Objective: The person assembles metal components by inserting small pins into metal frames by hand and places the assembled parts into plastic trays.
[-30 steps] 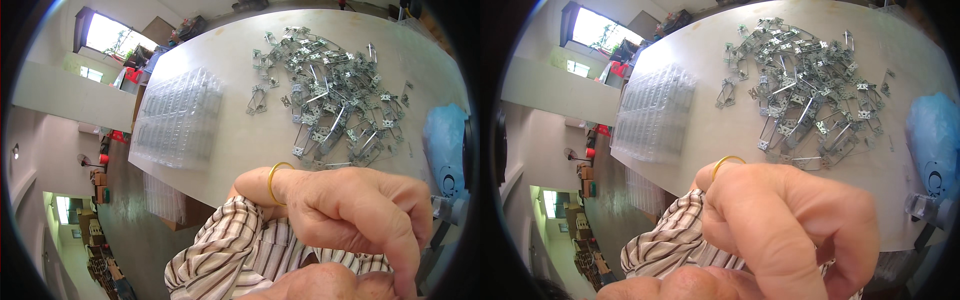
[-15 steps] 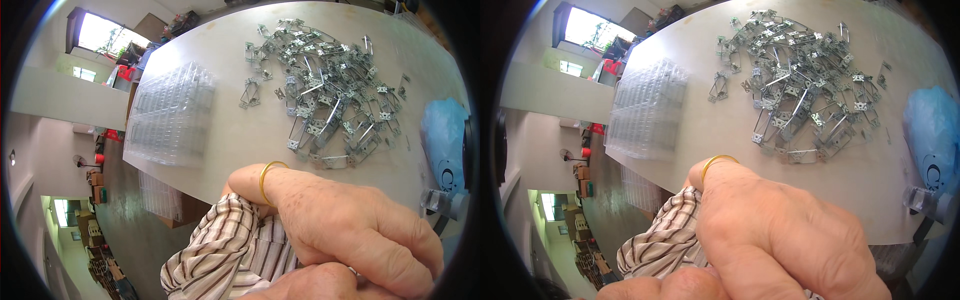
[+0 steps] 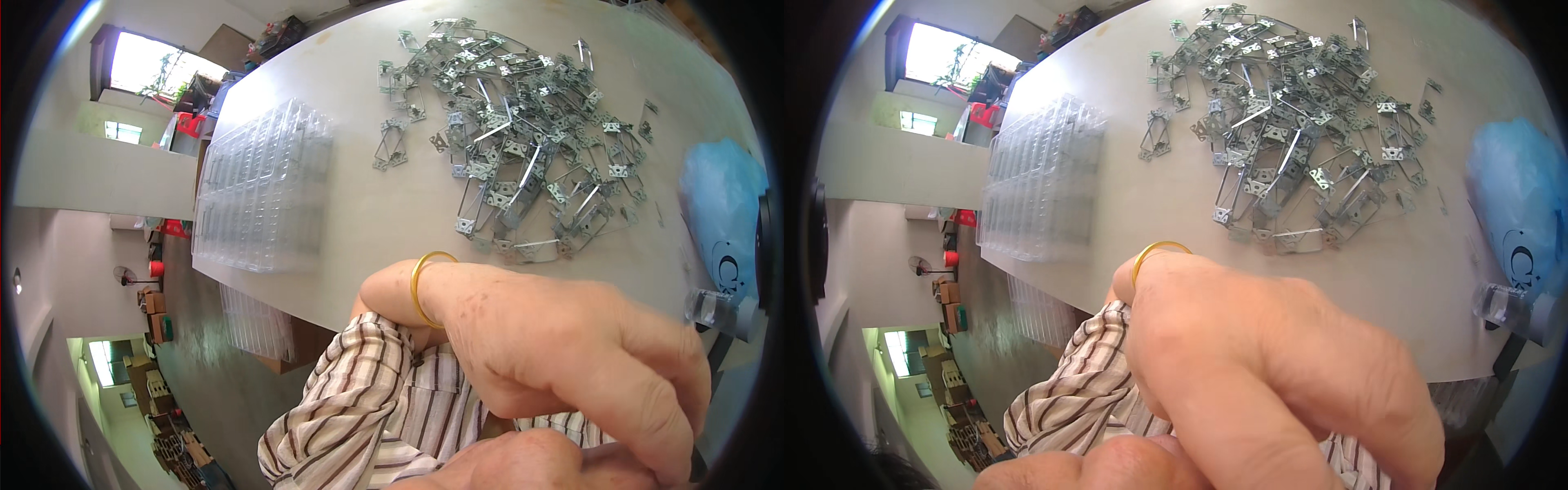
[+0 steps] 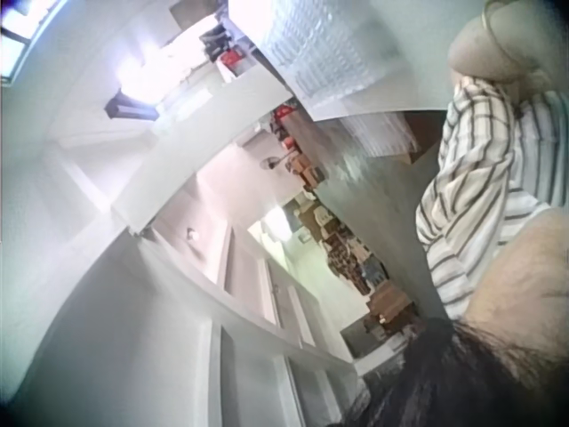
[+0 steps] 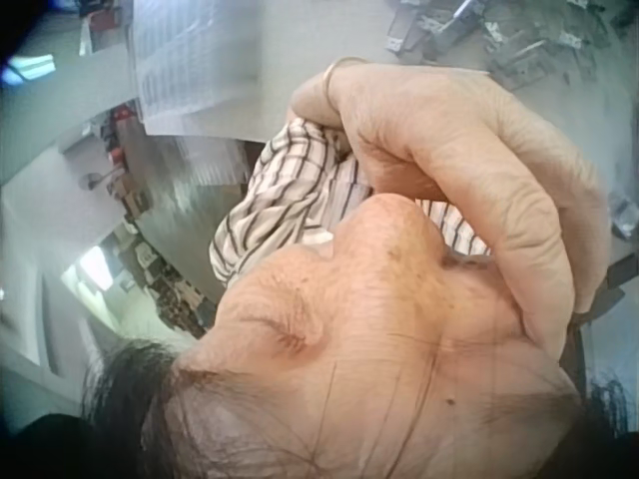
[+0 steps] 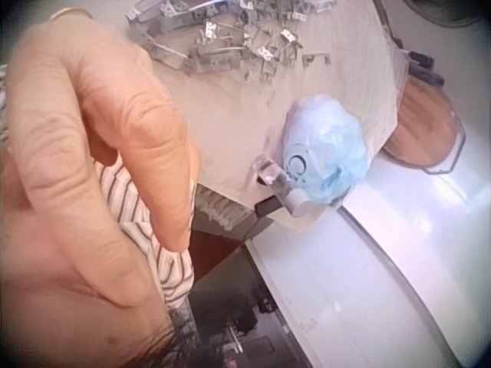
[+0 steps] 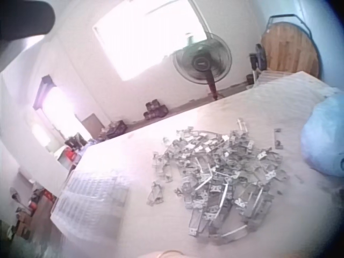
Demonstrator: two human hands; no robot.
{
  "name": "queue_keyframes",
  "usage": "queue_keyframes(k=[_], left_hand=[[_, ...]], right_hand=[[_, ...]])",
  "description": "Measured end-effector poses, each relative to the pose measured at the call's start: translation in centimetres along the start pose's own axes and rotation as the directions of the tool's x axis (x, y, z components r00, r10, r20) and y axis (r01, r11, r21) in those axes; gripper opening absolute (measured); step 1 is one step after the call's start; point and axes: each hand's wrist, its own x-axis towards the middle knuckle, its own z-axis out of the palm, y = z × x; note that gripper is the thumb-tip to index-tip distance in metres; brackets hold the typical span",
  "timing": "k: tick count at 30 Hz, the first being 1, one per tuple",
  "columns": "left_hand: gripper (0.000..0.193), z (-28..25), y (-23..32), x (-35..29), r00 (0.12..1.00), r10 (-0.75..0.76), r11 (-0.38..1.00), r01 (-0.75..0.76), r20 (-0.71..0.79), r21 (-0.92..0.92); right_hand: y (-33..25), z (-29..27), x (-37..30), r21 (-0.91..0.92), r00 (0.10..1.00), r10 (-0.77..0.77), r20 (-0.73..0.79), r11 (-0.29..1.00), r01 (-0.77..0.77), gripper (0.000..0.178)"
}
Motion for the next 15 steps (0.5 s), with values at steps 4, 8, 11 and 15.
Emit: queue_keyframes(k=[4, 8, 11, 15], left_hand=[[0.015, -0.3, -1.1, -0.2, 0.995, 0.011, 0.965, -0.037, -0.1, -0.261], [0.017, -0.8, -2.3, -0.8, 0.972, -0.012, 0.833, -0.12, -0.234, -0.541], [0.019, 0.7, -3.2, -0.6, 0.946, -0.055, 0.679, -0.2, -0.32, -0.707], [0.021, 2.7, -2.9, -0.3, 0.904, -0.132, 0.46, -0.307, -0.406, -0.833]], right_hand=[[-0.2, 0.2, -0.5, -0.069, 0.997, 0.042, 0.061, 0.997, -0.037, 0.015], [-0.8, -0.8, -1.4, -0.188, 0.991, 0.109, 0.082, 0.978, -0.092, 0.013], [-1.8, -1.2, -2.0, -0.274, 0.981, 0.168, 0.094, 0.952, -0.136, 0.012], [-3.6, -2.0, -3.0, -0.401, 0.962, 0.258, 0.086, 0.893, -0.204, 0.01]])
